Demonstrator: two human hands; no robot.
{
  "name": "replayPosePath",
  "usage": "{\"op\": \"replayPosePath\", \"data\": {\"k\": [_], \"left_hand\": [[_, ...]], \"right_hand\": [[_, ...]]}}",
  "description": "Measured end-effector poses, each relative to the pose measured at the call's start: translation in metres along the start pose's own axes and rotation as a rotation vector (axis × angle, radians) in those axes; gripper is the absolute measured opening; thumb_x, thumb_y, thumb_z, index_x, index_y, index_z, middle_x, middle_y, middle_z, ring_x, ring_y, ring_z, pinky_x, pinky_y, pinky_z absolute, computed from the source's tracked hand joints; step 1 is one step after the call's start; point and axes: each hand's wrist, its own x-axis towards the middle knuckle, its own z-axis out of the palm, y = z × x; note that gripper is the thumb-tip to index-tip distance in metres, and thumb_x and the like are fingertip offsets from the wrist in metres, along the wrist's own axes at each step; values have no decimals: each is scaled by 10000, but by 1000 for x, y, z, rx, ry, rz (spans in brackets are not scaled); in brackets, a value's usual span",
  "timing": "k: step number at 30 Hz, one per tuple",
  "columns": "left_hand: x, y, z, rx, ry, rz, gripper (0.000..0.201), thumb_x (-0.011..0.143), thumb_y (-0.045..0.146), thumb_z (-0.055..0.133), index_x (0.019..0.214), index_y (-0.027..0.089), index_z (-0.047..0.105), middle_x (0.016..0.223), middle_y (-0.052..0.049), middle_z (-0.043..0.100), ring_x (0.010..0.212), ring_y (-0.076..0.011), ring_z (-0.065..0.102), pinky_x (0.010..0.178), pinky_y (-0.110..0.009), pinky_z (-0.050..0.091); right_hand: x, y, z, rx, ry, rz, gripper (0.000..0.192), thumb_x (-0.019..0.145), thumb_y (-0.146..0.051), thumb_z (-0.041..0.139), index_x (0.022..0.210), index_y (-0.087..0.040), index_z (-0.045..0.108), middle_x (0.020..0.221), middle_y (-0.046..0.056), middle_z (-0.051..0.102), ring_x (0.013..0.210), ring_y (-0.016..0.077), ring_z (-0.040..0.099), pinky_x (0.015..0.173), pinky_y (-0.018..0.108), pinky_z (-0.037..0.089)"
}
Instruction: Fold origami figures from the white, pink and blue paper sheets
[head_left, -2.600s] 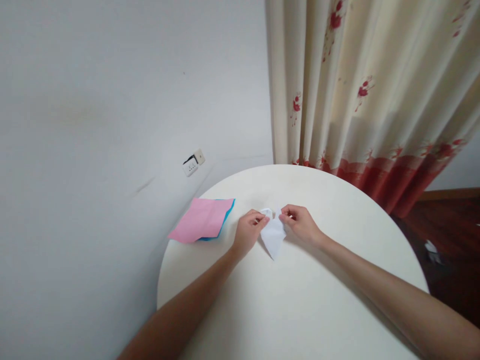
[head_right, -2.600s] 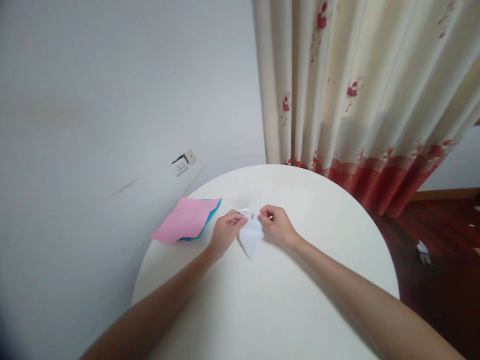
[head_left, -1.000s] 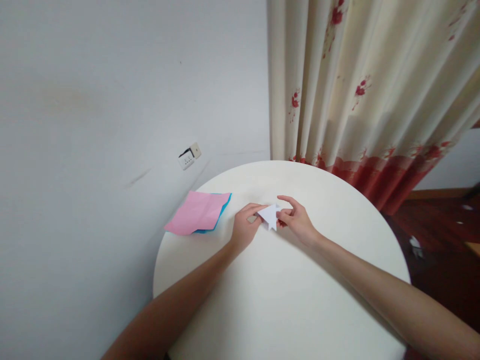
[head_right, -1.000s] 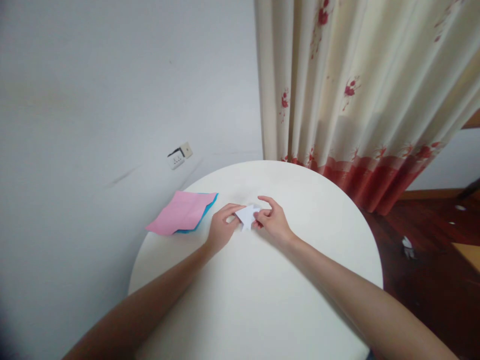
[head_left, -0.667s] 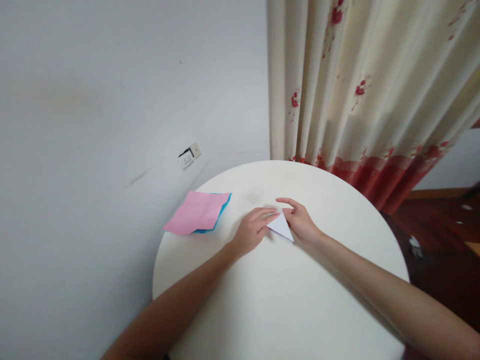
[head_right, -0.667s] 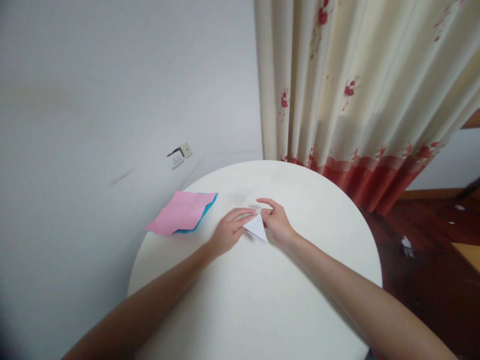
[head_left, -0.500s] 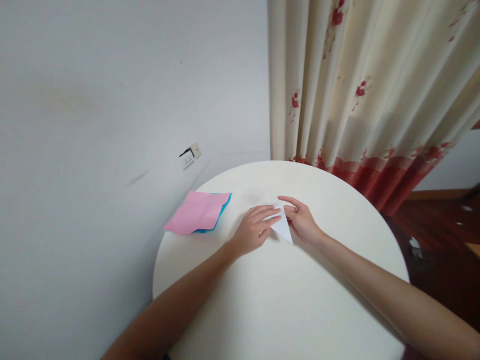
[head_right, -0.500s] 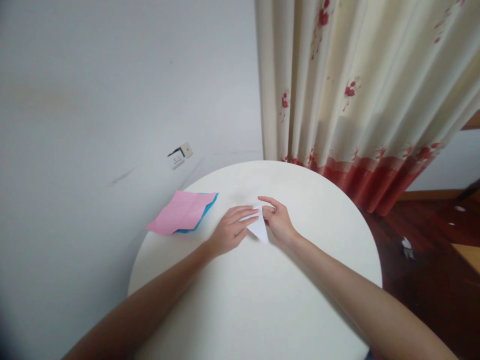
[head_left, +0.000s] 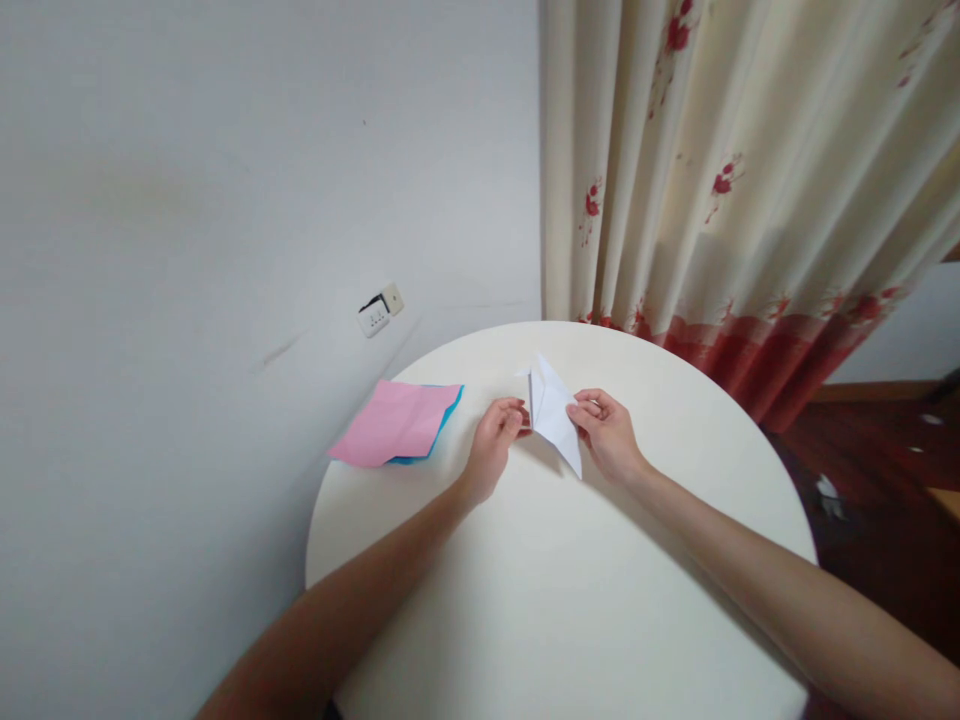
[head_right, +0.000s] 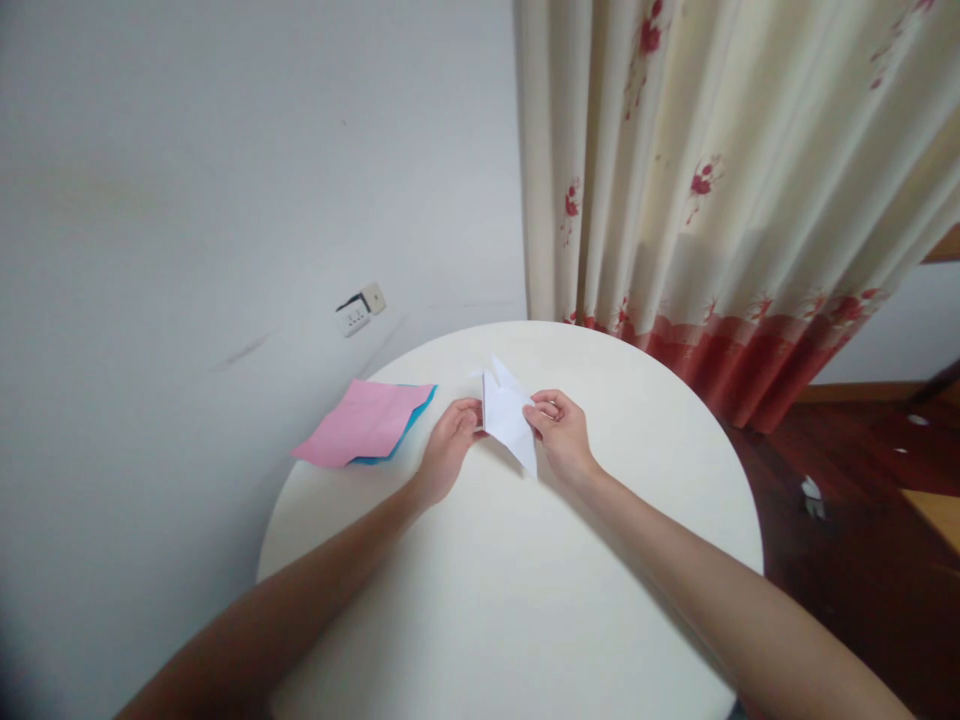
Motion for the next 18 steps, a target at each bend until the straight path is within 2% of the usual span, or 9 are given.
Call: {"op": "replayPosePath", "data": {"k": [2,6,9,12,14,18], "left_hand": [[0,2,1,-70,-67,-34,418,868,505,593,1112,168,552,1036,-93,651,920,-187,636,819,-323,523],[1,8,-1,-86,-13,-18,392,843,423,637,1150,189,570,1087,-92,661,924,-180,634,790,-292,515],[5,12,-6,-103,40,-13,395,824,381,638,1173,208,575,1024,-59,673,883,-168,635,807,-304,508],[9,17,-11,-106,83,-6,258,803,387,641,950,175,649,884,-36,654,824,-152,613,792,-281,495],[11,21,-12,-109,79,-14,239,805,402,633,780,164,634,823,-35,626,817,-149,596,783,-263,488],[10,23,-10,-145,83,-108,242,811,411,626,751,185,565,749,-5,582,744,-139,584,707,-243,482]], "right_hand": [[-1,2,0,-8,-19,16,302,633,-344,812,794,-201,600,610,-41,577,561,106,490,531,234,343],[-2,5,2,-39,-47,56,312,606,-337,819,780,-194,604,577,-53,545,533,98,462,516,231,306],[-4,6,4,-84,-100,84,306,586,-338,818,756,-191,609,569,-53,539,522,98,454,518,235,301],[-8,5,7,-130,-154,112,302,581,-346,813,735,-191,605,561,-49,547,511,98,450,510,235,290],[-10,4,8,-151,-172,122,297,591,-356,808,735,-195,604,558,-50,551,505,99,451,507,234,288],[-11,4,7,-186,-226,114,288,612,-378,796,750,-204,611,600,-34,593,530,117,484,515,244,320]]}}
